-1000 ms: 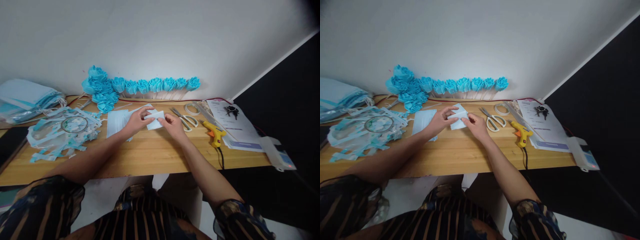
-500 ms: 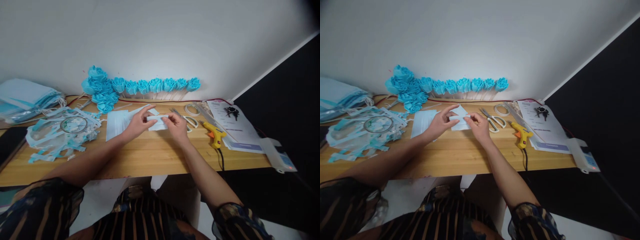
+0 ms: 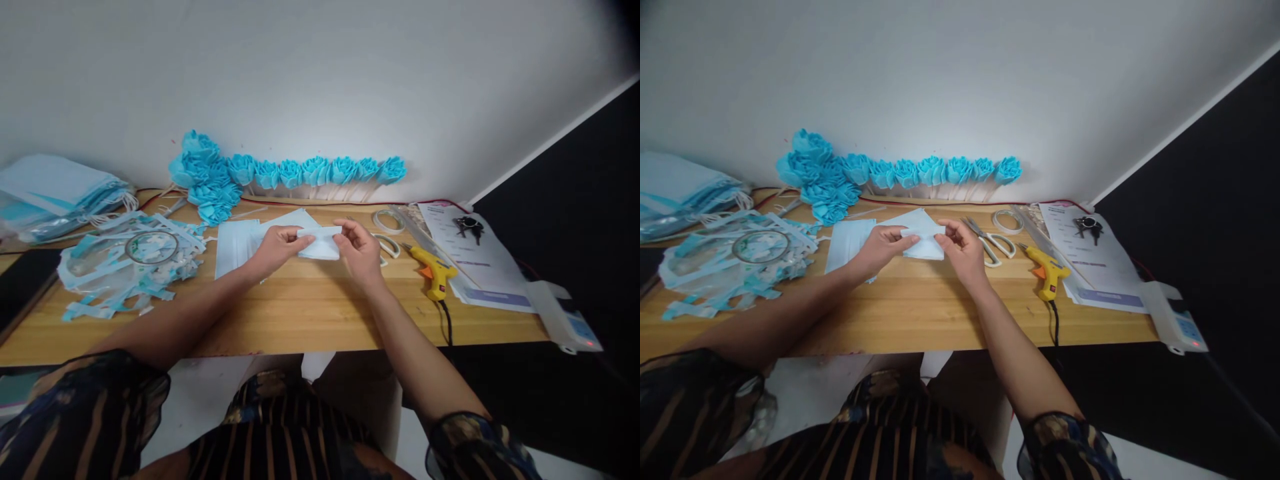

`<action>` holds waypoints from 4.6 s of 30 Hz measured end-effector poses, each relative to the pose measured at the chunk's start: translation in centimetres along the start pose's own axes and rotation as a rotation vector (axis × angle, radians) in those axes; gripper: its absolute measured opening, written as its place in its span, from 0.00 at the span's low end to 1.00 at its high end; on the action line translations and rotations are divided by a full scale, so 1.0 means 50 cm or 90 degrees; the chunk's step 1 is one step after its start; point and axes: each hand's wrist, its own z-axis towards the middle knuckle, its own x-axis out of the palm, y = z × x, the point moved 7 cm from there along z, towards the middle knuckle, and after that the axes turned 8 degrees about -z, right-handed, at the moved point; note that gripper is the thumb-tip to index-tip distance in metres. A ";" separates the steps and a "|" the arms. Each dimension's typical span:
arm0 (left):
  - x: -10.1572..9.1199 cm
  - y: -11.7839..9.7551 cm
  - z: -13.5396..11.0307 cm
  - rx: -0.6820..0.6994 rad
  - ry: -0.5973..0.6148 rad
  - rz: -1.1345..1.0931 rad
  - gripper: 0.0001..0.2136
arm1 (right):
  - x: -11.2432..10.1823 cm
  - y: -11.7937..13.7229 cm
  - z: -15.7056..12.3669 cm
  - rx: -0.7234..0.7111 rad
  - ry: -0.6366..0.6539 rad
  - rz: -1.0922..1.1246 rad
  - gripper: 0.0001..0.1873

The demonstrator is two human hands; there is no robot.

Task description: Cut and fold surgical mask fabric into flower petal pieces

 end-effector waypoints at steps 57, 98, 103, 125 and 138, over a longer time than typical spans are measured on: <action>-0.022 -0.021 0.001 0.083 -0.067 -0.058 0.21 | -0.014 0.008 0.006 0.017 -0.043 0.003 0.15; -0.021 0.012 0.012 0.031 -0.073 -0.037 0.15 | -0.004 0.012 0.003 -0.050 -0.027 -0.010 0.15; -0.017 0.011 0.010 0.044 -0.065 -0.016 0.15 | -0.023 0.061 -0.008 -0.209 -0.069 -0.159 0.04; -0.008 -0.004 0.005 0.060 -0.029 0.014 0.17 | -0.008 0.023 -0.001 -0.084 -0.017 -0.083 0.07; 0.017 0.006 0.000 0.050 0.029 0.071 0.16 | 0.012 0.077 0.011 -0.155 0.067 -0.211 0.09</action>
